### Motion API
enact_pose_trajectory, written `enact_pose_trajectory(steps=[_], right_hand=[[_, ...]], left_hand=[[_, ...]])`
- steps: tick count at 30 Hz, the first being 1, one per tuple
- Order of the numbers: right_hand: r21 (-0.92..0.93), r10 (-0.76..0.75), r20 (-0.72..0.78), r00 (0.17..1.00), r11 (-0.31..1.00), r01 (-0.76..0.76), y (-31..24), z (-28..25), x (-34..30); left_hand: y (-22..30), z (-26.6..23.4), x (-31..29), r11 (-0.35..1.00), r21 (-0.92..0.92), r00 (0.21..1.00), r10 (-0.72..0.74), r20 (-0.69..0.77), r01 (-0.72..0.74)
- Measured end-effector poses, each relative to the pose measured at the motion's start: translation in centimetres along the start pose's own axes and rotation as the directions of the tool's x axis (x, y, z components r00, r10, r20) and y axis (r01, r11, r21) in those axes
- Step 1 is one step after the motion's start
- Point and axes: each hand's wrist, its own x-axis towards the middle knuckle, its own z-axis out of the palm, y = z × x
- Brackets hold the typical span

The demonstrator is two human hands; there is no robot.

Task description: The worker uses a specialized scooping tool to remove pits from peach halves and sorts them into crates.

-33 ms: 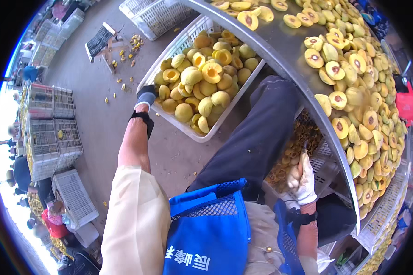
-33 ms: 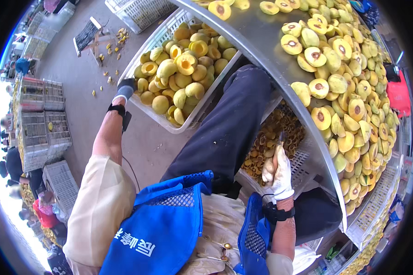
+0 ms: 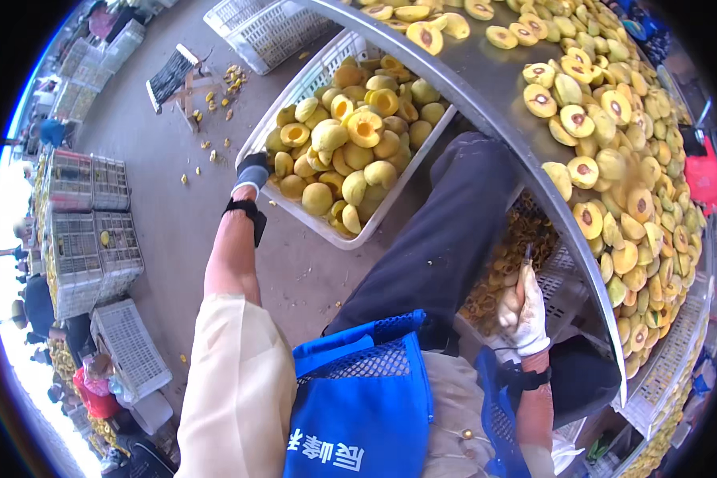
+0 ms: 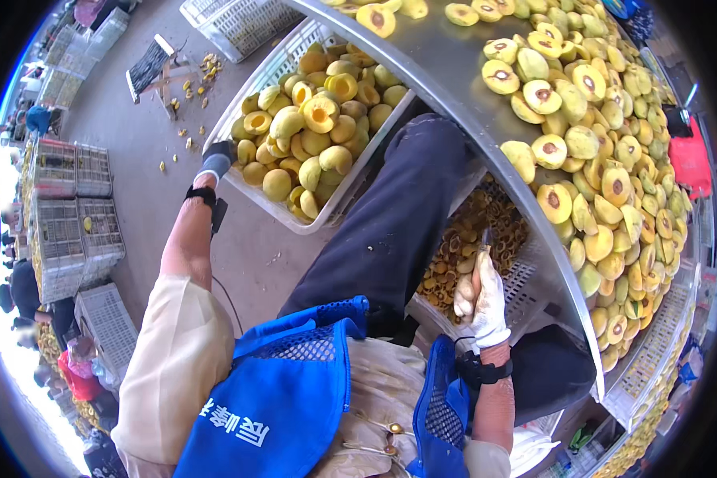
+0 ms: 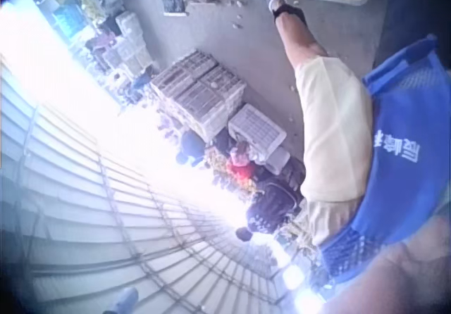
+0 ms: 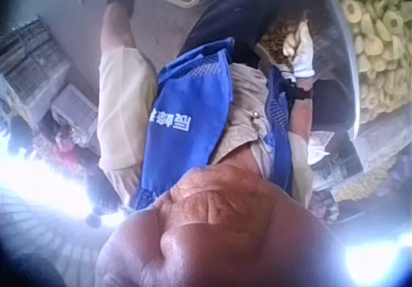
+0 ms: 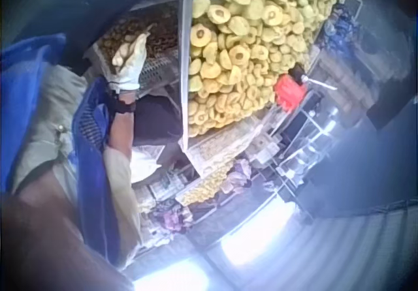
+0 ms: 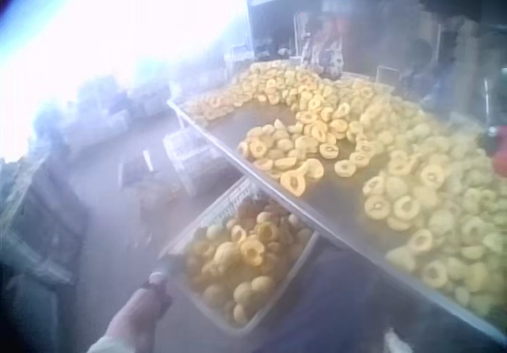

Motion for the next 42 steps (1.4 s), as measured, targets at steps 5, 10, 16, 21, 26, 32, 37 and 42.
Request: enact_pose_trajectory(steps=[5,10,16,21,26,32,37,42], right_hand=[[-0.022,-0.058,0.014,0.998,0.998,0.058,-0.3,-1.0,-1.1],[0.109,-0.018,-0.077,0.997,0.994,0.027,-0.1,-1.3,-0.3],[-0.035,-0.036,-0.120,0.992,0.999,0.032,0.3,0.4,-1.1],[-0.019,-0.049,-0.186,0.981,0.999,0.046,0.2,0.4,-0.3],[-0.088,0.004,-0.160,0.987,0.996,-0.018,0.5,0.6,0.2],[-0.093,-0.011,-0.168,0.986,0.996,-0.005,0.8,0.9,0.4],[-0.091,0.013,-0.161,0.987,0.995,-0.028,1.0,0.7,0.5],[-0.188,-0.002,-0.124,0.992,0.982,-0.021,1.1,1.1,0.5]], left_hand=[[4.6,-5.4,-4.0,0.985,-0.173,0.931,-0.085,-0.356,0.023],[15.4,-10.9,-5.0,0.699,-0.428,0.782,0.308,-0.542,-0.573],[20.8,-10.1,-2.1,0.783,-0.054,0.748,0.569,-0.341,-0.620],[16.5,-10.4,-2.6,0.671,-0.257,0.640,0.414,-0.647,-0.695],[6.8,-10.0,-4.9,0.818,-0.254,0.403,-0.029,-0.915,-0.517],[0.7,1.1,-7.9,0.958,-0.166,0.778,0.083,-0.622,-0.235],[1.0,0.2,-7.5,0.972,-0.188,0.919,0.060,-0.390,-0.143],[-0.1,-1.2,-4.5,0.971,-0.206,0.911,0.028,-0.412,-0.123]])
